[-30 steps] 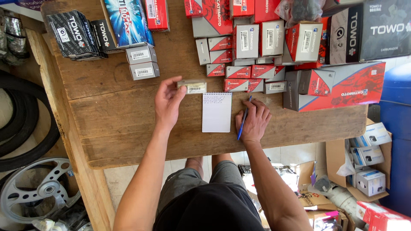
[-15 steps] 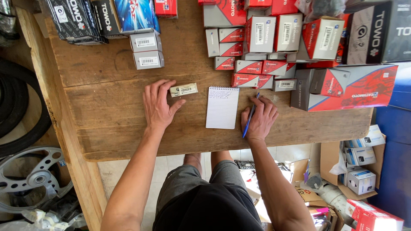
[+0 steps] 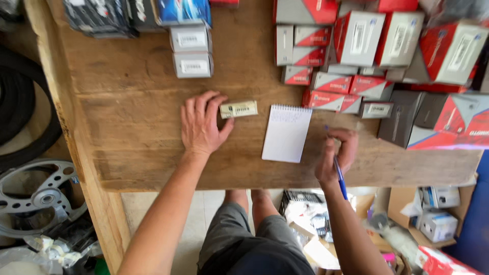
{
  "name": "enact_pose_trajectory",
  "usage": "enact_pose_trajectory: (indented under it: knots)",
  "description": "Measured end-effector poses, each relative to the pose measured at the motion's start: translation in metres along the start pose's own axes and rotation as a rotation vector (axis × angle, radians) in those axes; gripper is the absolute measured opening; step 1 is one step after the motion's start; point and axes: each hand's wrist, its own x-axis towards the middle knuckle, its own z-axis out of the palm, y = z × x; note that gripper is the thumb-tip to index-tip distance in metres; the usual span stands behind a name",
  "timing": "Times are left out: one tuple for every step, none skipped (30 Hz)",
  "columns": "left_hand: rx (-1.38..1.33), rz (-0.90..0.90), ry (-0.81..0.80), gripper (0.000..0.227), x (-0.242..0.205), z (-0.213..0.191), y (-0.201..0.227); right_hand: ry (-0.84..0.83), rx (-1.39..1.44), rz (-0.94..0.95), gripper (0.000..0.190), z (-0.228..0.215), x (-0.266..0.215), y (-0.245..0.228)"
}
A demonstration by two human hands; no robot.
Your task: The person picks up small boxes from a wooden table, reads information from them, and writes notes in a notebook using a pen. The person repeats this process for several boxes, organizing them on the table.
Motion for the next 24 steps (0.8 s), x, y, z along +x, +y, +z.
enact_pose_trajectory:
  knots:
    - [-0.007,-0.003,-0.014,0.059,-0.002,0.001,0.001,-0.006,-0.008,0.013,0.028,0.007,-0.002,-0.003]
    - [-0.011,-0.002,-0.018,0.06,-0.005,0.001,0.002,-0.053,0.114,0.024,0.019,0.014,-0.003,-0.007]
    - [-0.005,0.005,-0.005,0.061,0.002,0.0,-0.002,-0.09,0.248,0.019,0.019,0.028,0.004,-0.009]
    - [-0.002,0.008,-0.002,0.061,0.005,0.002,-0.002,-0.087,0.251,0.017,0.019,0.035,0.011,-0.01]
    - [-0.003,0.004,-0.001,0.059,0.003,0.002,-0.001,-0.135,0.252,-0.008,0.018,0.04,0.014,-0.014]
    - [-0.004,0.0,-0.001,0.058,0.002,0.002,-0.001,-0.183,0.253,-0.033,0.019,0.045,0.017,-0.017]
    - [-0.006,-0.003,-0.005,0.058,0.001,0.002,-0.002,-0.186,0.251,-0.029,0.019,0.051,0.02,-0.015]
    - [0.006,0.005,0.004,0.057,0.0,0.003,-0.002,-0.215,0.258,-0.05,0.019,0.057,0.022,-0.013]
    - [0.016,0.012,0.007,0.057,-0.001,0.003,-0.002,-0.245,0.263,-0.064,0.02,0.062,0.024,-0.012]
    - [0.012,0.007,-0.004,0.057,-0.003,0.002,-0.001,-0.251,0.26,-0.054,0.02,0.064,0.024,-0.009]
    - [0.007,0.016,0.011,0.059,0.0,0.002,0.0,-0.271,0.27,-0.12,0.016,0.068,0.027,-0.006]
    - [0.001,0.024,0.025,0.062,0.003,0.001,0.0,-0.291,0.28,-0.186,0.012,0.072,0.031,-0.003]
    - [-0.003,0.026,0.024,0.062,0.004,0.002,-0.001,-0.288,0.275,-0.185,0.012,0.074,0.028,0.005]
    - [0.002,0.031,0.026,0.063,0.004,0.002,-0.001,-0.276,0.259,-0.215,0.011,0.076,0.025,0.013]
    - [0.01,0.032,0.029,0.063,0.003,0.001,-0.001,-0.268,0.246,-0.248,0.014,0.078,0.022,0.021]
    - [0.008,0.03,0.031,0.063,0.003,0.001,-0.001,-0.27,0.244,-0.25,0.014,0.079,0.021,0.02]
    - [0.009,0.03,0.032,0.064,0.004,0.001,0.0,-0.259,0.237,-0.266,0.017,0.08,0.021,0.02]
    - [0.01,0.029,0.033,0.064,0.004,0.002,0.0,-0.248,0.231,-0.282,0.02,0.081,0.022,0.021]
    - [0.008,0.026,0.034,0.064,0.003,0.002,0.001,-0.252,0.23,-0.284,0.02,0.079,0.022,0.019]
    - [0.012,0.026,0.029,0.064,0.002,0.002,0.002,-0.258,0.212,-0.291,0.021,0.078,0.021,0.017]
    - [0.019,0.027,0.024,0.065,0.002,0.001,0.001,-0.263,0.198,-0.298,0.022,0.079,0.022,0.014]
    - [0.02,0.024,0.025,0.065,0.005,0.001,0.0,-0.265,0.2,-0.3,0.022,0.082,0.025,0.018]
    - [0.009,0.031,0.035,0.063,0.005,0.0,0.0,-0.281,0.191,-0.302,0.022,0.081,0.022,0.02]
    - [-0.002,0.039,0.045,0.06,0.005,-0.001,0.001,-0.296,0.183,-0.303,0.021,0.08,0.02,0.023]
